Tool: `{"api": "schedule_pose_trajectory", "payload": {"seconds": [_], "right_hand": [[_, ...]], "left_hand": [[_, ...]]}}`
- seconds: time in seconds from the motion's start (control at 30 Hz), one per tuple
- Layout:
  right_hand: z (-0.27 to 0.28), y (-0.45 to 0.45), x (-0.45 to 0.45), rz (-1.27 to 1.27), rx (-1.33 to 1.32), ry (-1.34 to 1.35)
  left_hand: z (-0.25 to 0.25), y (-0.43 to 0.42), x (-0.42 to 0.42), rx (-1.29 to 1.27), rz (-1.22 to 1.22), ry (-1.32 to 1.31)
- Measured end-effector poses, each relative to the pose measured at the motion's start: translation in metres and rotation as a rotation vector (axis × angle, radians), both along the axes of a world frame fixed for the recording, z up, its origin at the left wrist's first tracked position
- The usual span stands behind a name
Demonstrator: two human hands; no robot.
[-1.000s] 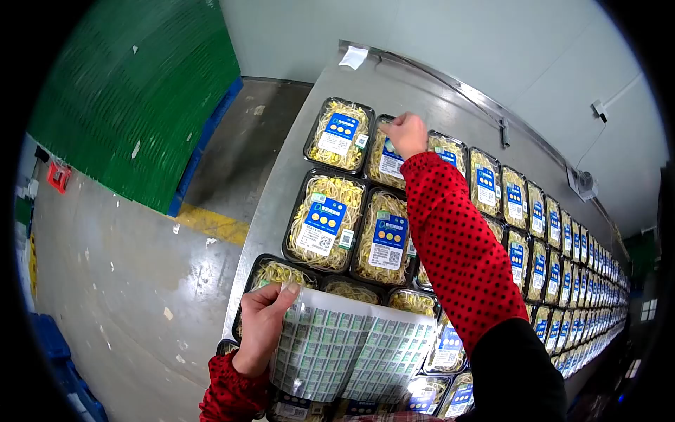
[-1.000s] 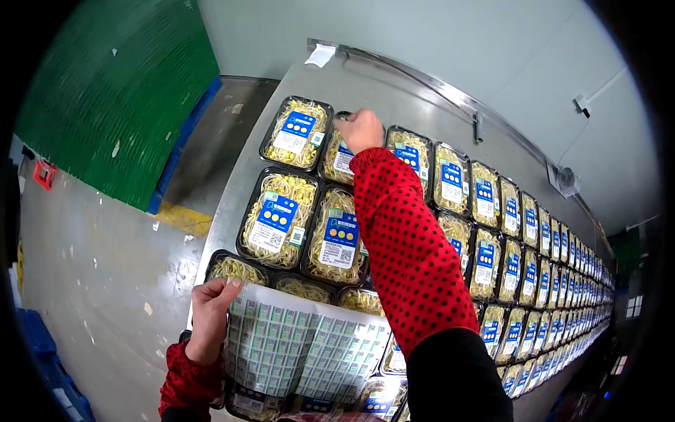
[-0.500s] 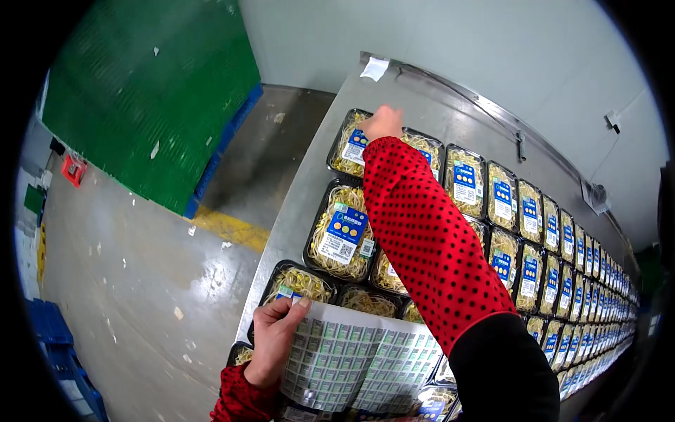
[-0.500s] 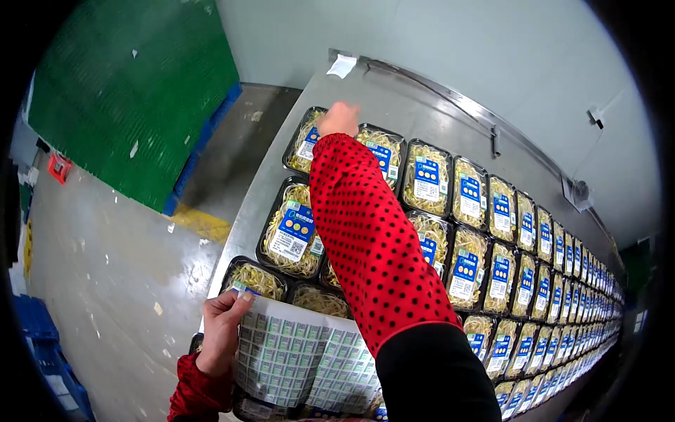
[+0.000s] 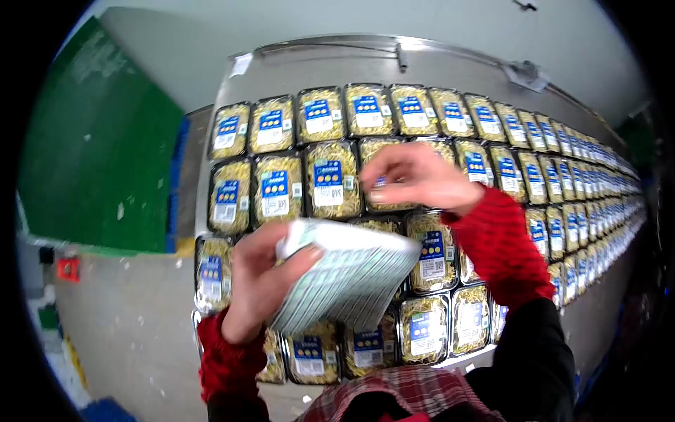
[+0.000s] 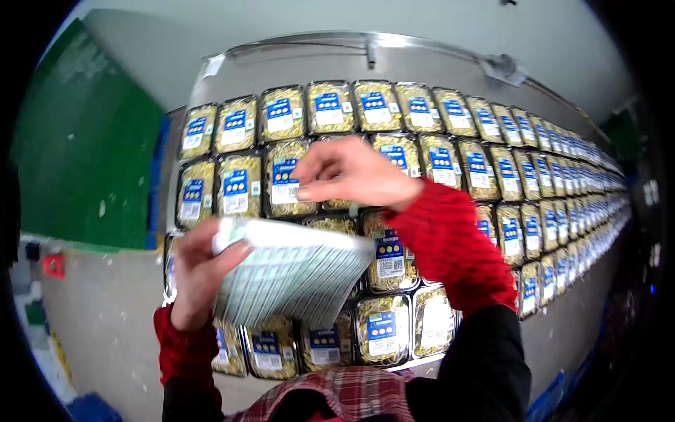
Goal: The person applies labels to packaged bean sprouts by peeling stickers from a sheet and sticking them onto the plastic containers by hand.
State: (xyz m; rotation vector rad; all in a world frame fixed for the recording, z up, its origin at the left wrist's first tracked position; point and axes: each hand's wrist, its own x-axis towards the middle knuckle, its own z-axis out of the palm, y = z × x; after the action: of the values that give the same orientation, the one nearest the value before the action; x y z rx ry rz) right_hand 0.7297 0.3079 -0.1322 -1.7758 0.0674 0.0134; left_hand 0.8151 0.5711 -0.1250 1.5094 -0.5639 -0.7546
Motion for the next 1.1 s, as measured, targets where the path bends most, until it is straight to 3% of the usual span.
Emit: {"api": "schedule_pose_trajectory", "payload": {"seconds": [0.07, 0.2, 0.23, 0.3, 0.43, 0.53, 0.63, 0.67, 0.7, 0.8, 0.93, 1.1], "right_hand": [[0.044, -0.019, -0.049, 0.042, 0.081, 0.052], [0.075, -0.061, -0.127, 0.036, -0.099, -0.211], [0.078, -0.071, -0.142, 0.008, -0.175, -0.294], [0.084, -0.088, -0.176, -0.007, -0.271, -0.372], [0.085, -0.112, -0.238, -0.132, -0.447, -0.729], [0.086, -0.12, -0.275, -0.265, -0.497, -0.776], [0.095, -0.135, -0.316, -0.214, -0.398, -0.775], [0.1, -0.147, -0.332, -0.241, -0.248, -0.68], [0.098, -0.16, -0.348, -0.386, -0.029, -0.573], [0.093, -0.206, -0.388, -0.314, -0.122, -0.367], [0.077, -0.208, -0.439, -0.1, -0.208, -0.083], [0.063, -0.226, -0.488, -0.052, -0.127, -0.065]], "left_hand": [[0.009, -0.044, -0.034, -0.12, -0.056, -0.082], [0.046, -0.128, -0.107, -0.195, -0.155, -0.584], [0.055, -0.141, -0.126, -0.196, -0.17, -0.587], [0.075, -0.169, -0.164, -0.071, -0.18, -0.907], [0.091, -0.205, -0.226, -0.04, -0.108, -1.041], [0.103, -0.219, -0.263, 0.041, -0.041, -1.142], [0.107, -0.23, -0.298, 0.043, 0.043, -1.073], [0.101, -0.225, -0.298, 0.095, 0.059, -1.122], [0.102, -0.223, -0.308, 0.064, 0.075, -0.995], [0.111, -0.209, -0.347, 0.072, 0.241, -0.599], [0.108, -0.191, -0.385, -0.147, 0.388, -0.489], [0.101, -0.179, -0.422, -0.162, 0.535, -0.308]]}}
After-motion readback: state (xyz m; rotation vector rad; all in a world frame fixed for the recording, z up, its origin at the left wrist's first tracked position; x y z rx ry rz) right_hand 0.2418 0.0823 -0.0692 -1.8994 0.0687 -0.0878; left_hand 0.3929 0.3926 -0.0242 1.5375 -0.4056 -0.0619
